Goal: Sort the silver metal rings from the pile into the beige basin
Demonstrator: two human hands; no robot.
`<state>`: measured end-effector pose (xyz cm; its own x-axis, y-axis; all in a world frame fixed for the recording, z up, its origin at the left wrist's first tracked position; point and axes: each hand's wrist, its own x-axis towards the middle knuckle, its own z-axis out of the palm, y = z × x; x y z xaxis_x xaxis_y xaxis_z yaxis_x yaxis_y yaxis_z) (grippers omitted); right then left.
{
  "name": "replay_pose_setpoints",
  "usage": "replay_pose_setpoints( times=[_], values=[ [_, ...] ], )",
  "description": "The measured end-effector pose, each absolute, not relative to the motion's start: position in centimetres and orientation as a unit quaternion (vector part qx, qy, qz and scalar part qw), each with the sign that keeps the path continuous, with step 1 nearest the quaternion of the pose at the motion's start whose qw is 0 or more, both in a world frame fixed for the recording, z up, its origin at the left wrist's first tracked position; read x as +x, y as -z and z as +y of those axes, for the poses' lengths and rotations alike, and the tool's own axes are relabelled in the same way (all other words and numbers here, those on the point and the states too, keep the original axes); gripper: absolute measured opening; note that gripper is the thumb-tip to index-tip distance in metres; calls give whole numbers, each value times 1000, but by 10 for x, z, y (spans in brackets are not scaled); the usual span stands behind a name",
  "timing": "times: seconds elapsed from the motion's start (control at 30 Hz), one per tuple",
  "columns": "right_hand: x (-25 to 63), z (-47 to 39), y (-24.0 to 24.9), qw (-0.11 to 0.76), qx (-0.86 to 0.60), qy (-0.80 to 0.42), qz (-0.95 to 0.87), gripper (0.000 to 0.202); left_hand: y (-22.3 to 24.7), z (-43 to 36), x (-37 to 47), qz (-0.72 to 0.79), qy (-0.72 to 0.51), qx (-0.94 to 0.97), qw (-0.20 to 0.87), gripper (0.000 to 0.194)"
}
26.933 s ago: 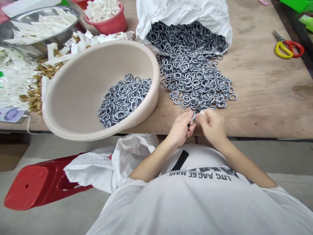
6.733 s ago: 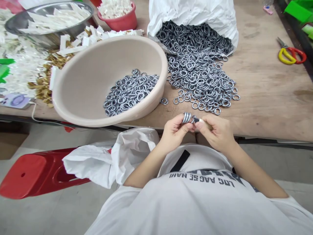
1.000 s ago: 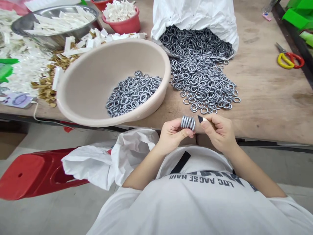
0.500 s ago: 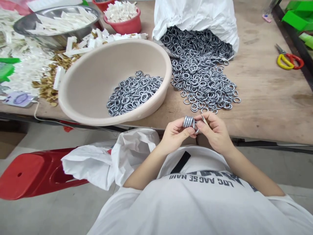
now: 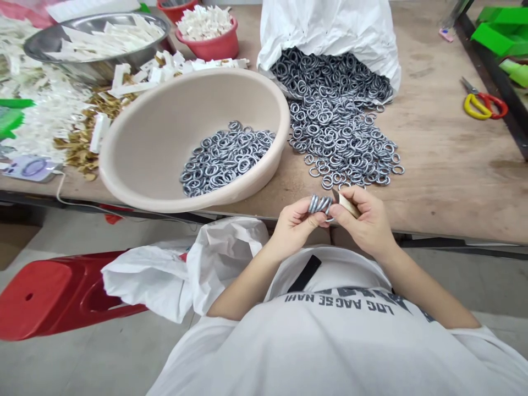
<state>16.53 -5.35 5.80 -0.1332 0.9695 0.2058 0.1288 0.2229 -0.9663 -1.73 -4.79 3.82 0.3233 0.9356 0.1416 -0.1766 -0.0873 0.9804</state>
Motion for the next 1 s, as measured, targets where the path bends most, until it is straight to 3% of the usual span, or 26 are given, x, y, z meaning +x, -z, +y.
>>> replay_pose_setpoints(
  times=[0.17, 0.3, 0.6, 1.0],
  values=[
    [161, -50, -59, 487, -428, -507, -568, 26, -44, -48, -16, 333, -462, 577, 585, 21],
    [161, -50, -57, 468, -423, -531, -566, 21, -43, -48, -15, 325, -455, 558, 614, 21],
    [165, -51, -56, 462, -425, -438, -644, 13, -37, -48, -18, 310, -446, 543, 641, 19],
    [162, -52, -49, 490, -425, -489, -584, 16, -37, -47, -16, 344, -448, 541, 623, 24]
  ],
)
